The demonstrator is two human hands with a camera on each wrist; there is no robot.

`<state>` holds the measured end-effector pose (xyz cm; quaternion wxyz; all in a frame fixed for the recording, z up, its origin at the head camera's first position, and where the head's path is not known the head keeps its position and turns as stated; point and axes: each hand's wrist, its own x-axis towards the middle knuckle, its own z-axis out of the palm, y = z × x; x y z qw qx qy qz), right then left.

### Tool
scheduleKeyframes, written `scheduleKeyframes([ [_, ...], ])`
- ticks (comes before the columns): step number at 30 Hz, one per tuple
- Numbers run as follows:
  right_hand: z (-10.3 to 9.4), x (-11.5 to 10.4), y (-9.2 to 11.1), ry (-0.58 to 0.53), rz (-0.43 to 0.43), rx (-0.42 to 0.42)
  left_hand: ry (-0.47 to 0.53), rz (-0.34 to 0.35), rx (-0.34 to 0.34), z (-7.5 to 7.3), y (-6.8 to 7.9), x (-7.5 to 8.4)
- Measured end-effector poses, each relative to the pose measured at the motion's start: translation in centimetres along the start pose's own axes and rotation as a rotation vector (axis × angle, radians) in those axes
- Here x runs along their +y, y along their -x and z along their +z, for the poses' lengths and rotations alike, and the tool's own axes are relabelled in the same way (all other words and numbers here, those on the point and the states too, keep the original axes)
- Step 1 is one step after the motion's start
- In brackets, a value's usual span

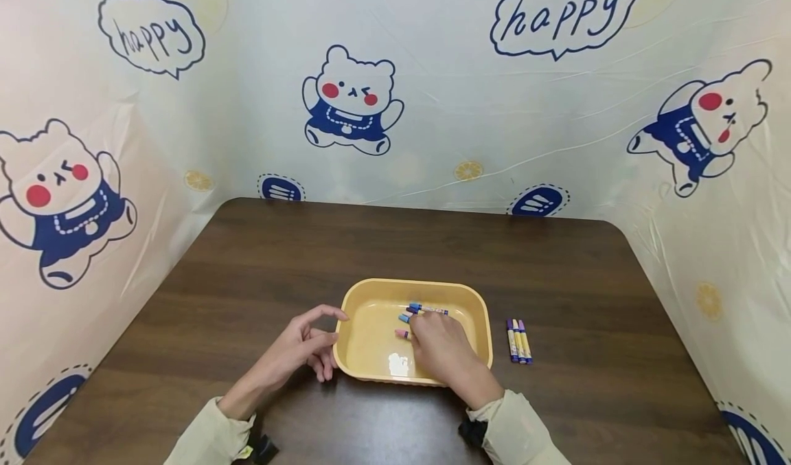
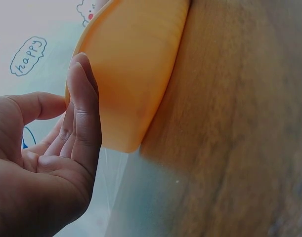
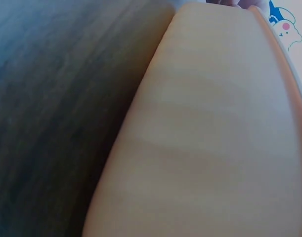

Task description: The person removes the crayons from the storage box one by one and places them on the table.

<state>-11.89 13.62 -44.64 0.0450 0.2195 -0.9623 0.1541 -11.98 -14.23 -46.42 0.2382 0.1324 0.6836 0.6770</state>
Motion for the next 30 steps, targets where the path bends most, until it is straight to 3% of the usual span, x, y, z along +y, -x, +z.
scheduleKeyframes([
  [16, -1.4, 0.4, 0.2, 0.018, -0.039, 0.076, 0.005, 0.006, -0.003, -0.1, 0.0, 0.0],
  [30, -2.2, 0.8, 0.1, -0.02, -0.024, 0.062, 0.014, 0.019, -0.013, -0.1, 0.0, -0.2],
])
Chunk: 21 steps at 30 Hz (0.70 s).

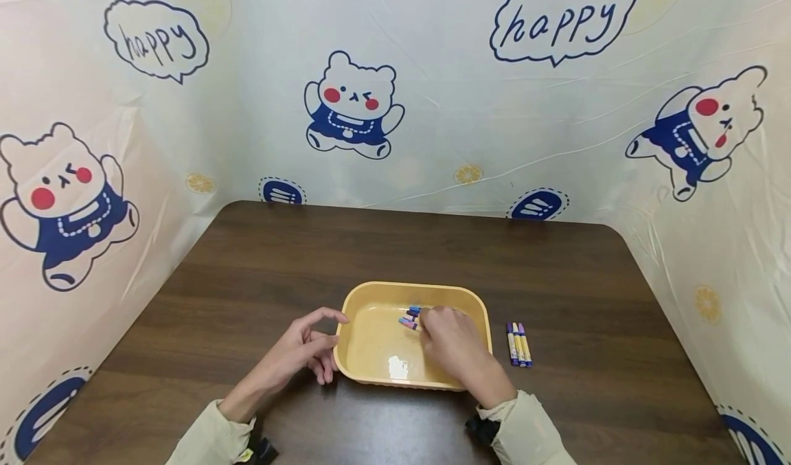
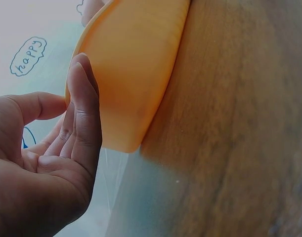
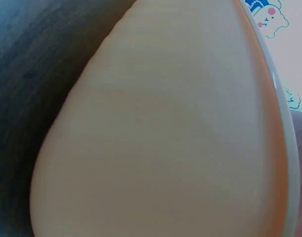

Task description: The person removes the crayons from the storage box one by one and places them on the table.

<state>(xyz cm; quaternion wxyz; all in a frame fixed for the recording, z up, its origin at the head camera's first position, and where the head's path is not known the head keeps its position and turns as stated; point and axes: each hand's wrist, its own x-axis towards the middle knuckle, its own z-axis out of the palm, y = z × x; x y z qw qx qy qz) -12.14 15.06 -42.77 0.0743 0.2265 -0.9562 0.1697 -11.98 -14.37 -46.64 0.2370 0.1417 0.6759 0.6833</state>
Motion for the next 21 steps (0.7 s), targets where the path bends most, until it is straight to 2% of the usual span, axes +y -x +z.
scheduleKeyframes([
  [11, -1.1, 0.1, -0.4, -0.015, 0.026, -0.021, -0.002, -0.003, 0.019, -0.4, 0.5, -0.2],
  [21, -4.2, 1.6, 0.3, -0.033, 0.146, 0.018, -0.015, -0.009, 0.013, -0.2, 0.1, 0.0],
])
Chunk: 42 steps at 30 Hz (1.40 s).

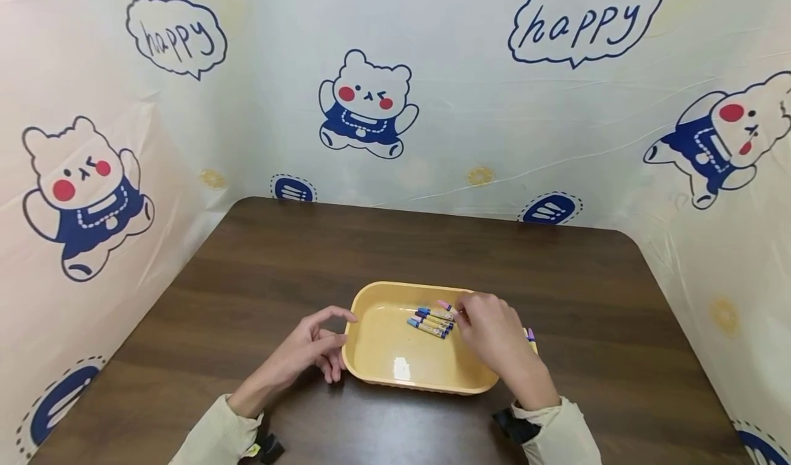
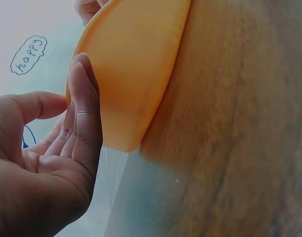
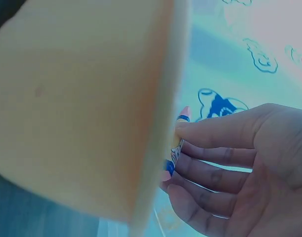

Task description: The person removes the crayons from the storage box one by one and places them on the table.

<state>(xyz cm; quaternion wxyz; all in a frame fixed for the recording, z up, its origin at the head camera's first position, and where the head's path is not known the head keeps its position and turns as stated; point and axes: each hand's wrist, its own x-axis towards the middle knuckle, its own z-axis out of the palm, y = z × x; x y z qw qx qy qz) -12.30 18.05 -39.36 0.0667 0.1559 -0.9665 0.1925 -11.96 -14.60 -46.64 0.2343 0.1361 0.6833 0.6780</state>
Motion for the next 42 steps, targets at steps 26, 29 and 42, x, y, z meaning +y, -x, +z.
scheduleKeyframes([
  [26, -1.9, 7.2, 5.3, -0.147, 0.037, 0.414, 0.03, -0.015, -0.02, 0.2, -0.2, -0.3],
  [29, -2.0, 7.9, 5.9, -0.153, 0.076, 0.434, 0.036, -0.018, -0.023, 0.2, -0.1, -0.3],
  [42, -0.8, 10.8, 6.9, -0.234, 0.304, 0.341, 0.009, 0.001, -0.014, 0.0, -0.3, 0.1],
])
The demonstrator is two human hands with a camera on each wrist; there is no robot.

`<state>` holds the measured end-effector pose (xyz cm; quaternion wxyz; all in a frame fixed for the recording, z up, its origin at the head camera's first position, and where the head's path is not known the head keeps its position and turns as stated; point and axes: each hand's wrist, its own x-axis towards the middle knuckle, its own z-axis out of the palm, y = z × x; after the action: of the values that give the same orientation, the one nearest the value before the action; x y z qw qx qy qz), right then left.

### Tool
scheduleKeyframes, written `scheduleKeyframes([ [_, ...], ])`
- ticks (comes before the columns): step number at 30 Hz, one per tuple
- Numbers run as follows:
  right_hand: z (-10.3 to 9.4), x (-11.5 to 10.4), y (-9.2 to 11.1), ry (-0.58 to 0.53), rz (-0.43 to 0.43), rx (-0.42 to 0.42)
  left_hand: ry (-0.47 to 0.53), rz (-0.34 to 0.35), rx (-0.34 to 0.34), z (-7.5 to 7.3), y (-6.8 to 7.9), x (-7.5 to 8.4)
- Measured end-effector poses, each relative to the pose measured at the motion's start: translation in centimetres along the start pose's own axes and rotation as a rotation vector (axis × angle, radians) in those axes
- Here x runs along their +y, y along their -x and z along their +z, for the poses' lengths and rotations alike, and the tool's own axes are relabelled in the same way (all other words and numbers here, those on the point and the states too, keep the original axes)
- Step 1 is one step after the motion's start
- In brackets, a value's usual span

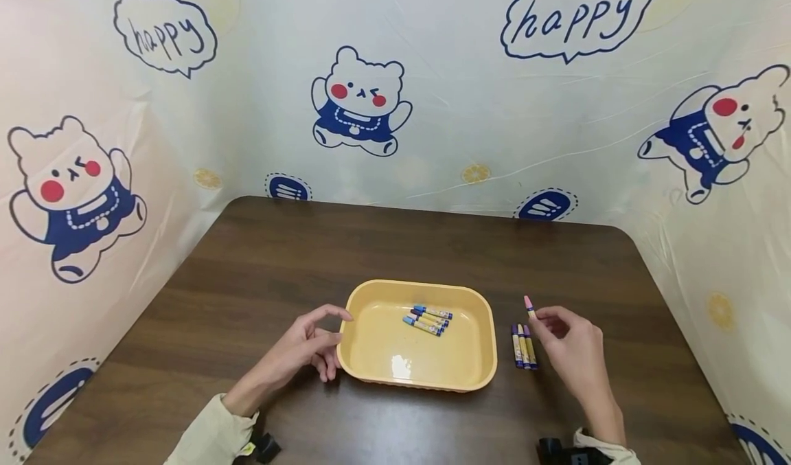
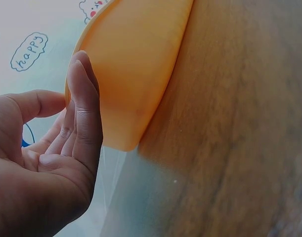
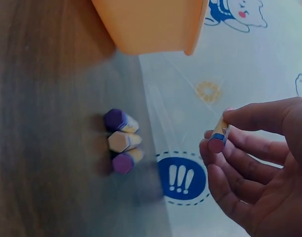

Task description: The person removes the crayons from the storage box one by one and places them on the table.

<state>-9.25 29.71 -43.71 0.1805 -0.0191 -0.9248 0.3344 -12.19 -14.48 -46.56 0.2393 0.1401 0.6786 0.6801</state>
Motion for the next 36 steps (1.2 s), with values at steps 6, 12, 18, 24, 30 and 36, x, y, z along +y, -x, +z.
scheduleKeyframes([
  [6, 0.1, 1.2, 0.0, 0.032, 0.066, -0.071, -0.011, -0.017, 0.011, 0.0, 0.0, 0.0],
  [12, 0.0, 1.9, 0.0, 0.07, 0.123, -0.145, -0.008, -0.012, 0.008, -0.1, 0.0, 0.0],
  [18, -0.1, 2.4, 0.1, 0.09, 0.162, -0.218, -0.013, -0.015, 0.011, -0.1, 0.0, 0.0],
  [24, 0.0, 2.8, 0.1, 0.113, 0.189, -0.303, -0.014, -0.017, 0.008, -0.1, 0.0, -0.1],
  [30, 0.3, 2.9, -0.1, 0.139, 0.198, -0.342, -0.01, -0.012, 0.006, -0.1, 0.0, -0.1],
  [36, 0.5, 3.0, -0.1, 0.147, 0.203, -0.354, -0.011, -0.012, 0.005, -0.2, -0.1, -0.1],
])
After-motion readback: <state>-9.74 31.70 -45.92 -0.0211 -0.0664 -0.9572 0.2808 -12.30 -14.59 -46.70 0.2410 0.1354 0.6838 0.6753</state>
